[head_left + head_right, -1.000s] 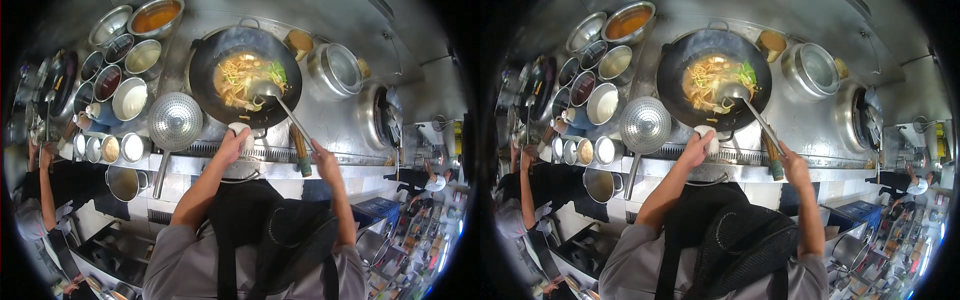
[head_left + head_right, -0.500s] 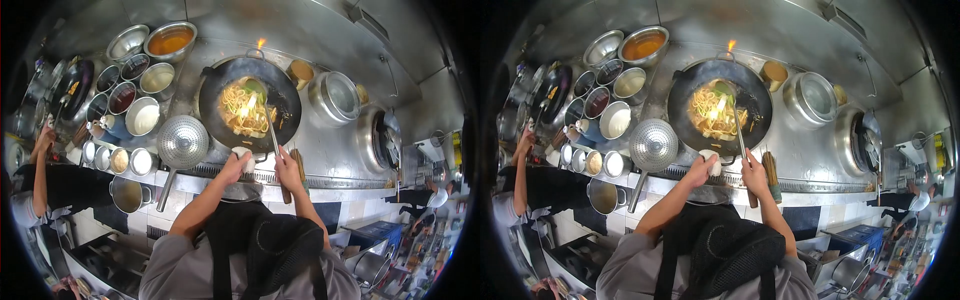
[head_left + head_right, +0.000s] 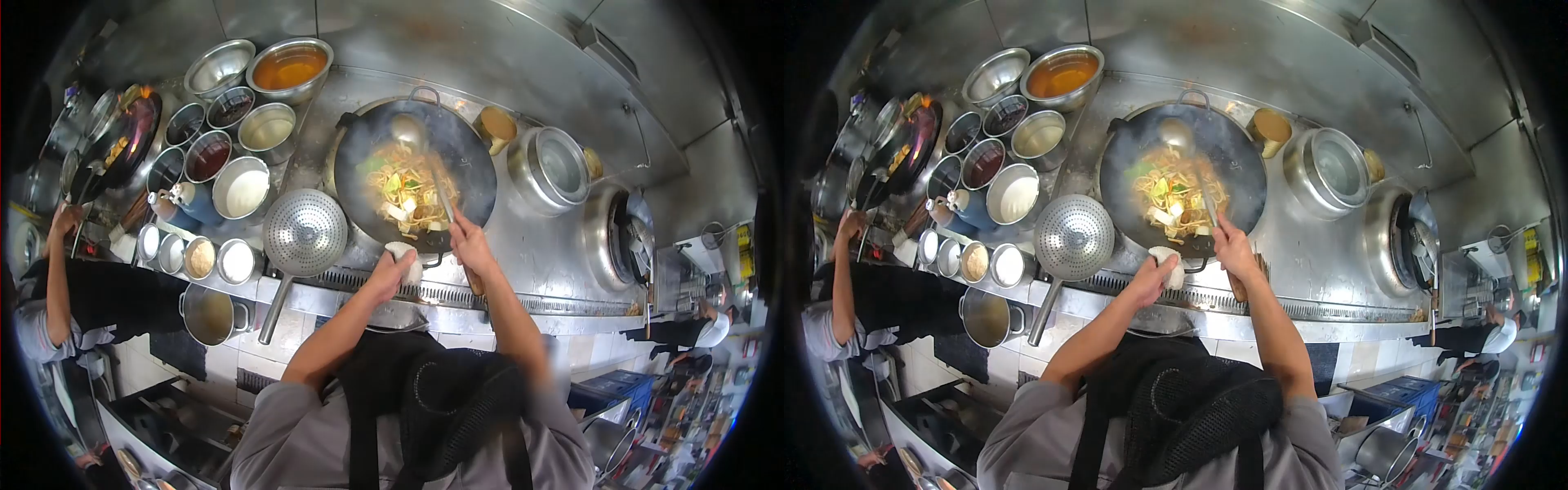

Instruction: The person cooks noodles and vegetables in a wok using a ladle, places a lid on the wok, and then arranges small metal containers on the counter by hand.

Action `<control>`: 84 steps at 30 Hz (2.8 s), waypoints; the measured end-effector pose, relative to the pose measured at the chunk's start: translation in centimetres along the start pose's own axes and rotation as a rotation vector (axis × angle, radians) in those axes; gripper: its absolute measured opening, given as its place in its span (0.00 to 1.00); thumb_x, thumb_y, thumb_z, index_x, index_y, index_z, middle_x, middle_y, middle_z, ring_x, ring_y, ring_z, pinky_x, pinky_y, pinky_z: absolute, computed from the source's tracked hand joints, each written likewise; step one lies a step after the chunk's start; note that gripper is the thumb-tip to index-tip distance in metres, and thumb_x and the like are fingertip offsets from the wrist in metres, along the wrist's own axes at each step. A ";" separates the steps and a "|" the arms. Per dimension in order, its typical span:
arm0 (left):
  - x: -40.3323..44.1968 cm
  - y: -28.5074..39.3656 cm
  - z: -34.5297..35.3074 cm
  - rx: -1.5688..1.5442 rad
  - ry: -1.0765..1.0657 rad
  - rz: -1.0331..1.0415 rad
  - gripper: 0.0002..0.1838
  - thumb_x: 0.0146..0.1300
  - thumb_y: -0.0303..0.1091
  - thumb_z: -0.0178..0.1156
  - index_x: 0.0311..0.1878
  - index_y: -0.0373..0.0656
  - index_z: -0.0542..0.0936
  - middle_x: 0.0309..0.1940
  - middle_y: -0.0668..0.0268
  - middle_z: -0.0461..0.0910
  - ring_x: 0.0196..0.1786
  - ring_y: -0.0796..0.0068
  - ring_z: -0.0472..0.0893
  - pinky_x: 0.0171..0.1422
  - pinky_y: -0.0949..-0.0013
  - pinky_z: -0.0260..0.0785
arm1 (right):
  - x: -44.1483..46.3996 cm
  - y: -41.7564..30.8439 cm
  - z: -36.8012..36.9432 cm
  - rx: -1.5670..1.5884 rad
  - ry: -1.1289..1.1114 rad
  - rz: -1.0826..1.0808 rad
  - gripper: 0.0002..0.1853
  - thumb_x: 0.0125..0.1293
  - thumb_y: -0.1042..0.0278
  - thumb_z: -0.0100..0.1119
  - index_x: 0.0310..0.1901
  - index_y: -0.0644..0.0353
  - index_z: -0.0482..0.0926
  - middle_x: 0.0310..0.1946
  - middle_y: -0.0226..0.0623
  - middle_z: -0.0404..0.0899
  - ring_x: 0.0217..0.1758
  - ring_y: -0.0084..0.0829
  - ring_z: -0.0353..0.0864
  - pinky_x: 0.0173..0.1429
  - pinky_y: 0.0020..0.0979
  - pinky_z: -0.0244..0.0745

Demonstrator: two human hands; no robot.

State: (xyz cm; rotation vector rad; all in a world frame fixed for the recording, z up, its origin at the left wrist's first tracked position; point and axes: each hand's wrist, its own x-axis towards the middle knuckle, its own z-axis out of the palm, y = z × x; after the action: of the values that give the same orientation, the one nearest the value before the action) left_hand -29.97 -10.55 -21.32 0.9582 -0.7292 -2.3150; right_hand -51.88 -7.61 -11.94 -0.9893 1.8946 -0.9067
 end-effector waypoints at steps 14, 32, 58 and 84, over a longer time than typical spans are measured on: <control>0.6 -1.0 -0.3 -0.068 0.017 0.048 0.27 0.72 0.42 0.69 0.67 0.41 0.70 0.56 0.65 0.80 0.55 0.70 0.82 0.58 0.63 0.78 | -12.8 2.6 -15.6 -1.266 0.225 -0.603 0.32 0.62 0.76 0.62 0.67 0.31 0.81 0.32 0.31 0.77 0.31 0.37 0.82 0.37 0.40 0.82; 0.5 -0.5 -0.2 -0.061 -0.008 0.024 0.25 0.75 0.39 0.66 0.68 0.40 0.70 0.58 0.66 0.79 0.58 0.72 0.80 0.60 0.62 0.77 | -12.3 7.1 -10.2 -0.591 0.204 -0.318 0.25 0.73 0.68 0.63 0.70 0.55 0.77 0.43 0.60 0.86 0.41 0.50 0.89 0.46 0.45 0.82; 0.0 0.3 0.0 -0.012 0.015 -0.020 0.28 0.73 0.42 0.67 0.69 0.42 0.69 0.60 0.66 0.78 0.60 0.71 0.80 0.63 0.61 0.76 | -0.5 -0.6 -0.2 -0.324 0.292 -0.149 0.27 0.79 0.63 0.53 0.74 0.66 0.69 0.27 0.42 0.81 0.23 0.29 0.80 0.28 0.35 0.78; -0.3 -2.5 3.3 -0.146 0.212 0.150 0.12 0.61 0.24 0.61 0.48 0.37 0.75 0.37 0.62 0.80 0.34 0.68 0.82 0.36 0.61 0.78 | -17.9 0.7 -14.2 -0.412 -0.016 -0.112 0.25 0.77 0.67 0.60 0.73 0.54 0.75 0.26 0.41 0.78 0.27 0.27 0.75 0.36 0.32 0.75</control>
State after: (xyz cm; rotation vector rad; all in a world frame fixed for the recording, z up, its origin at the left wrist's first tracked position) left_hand -32.91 -7.66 -20.86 1.0261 -0.5189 -2.0678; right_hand -57.79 11.48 -0.76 -1.3505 2.0747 -0.5747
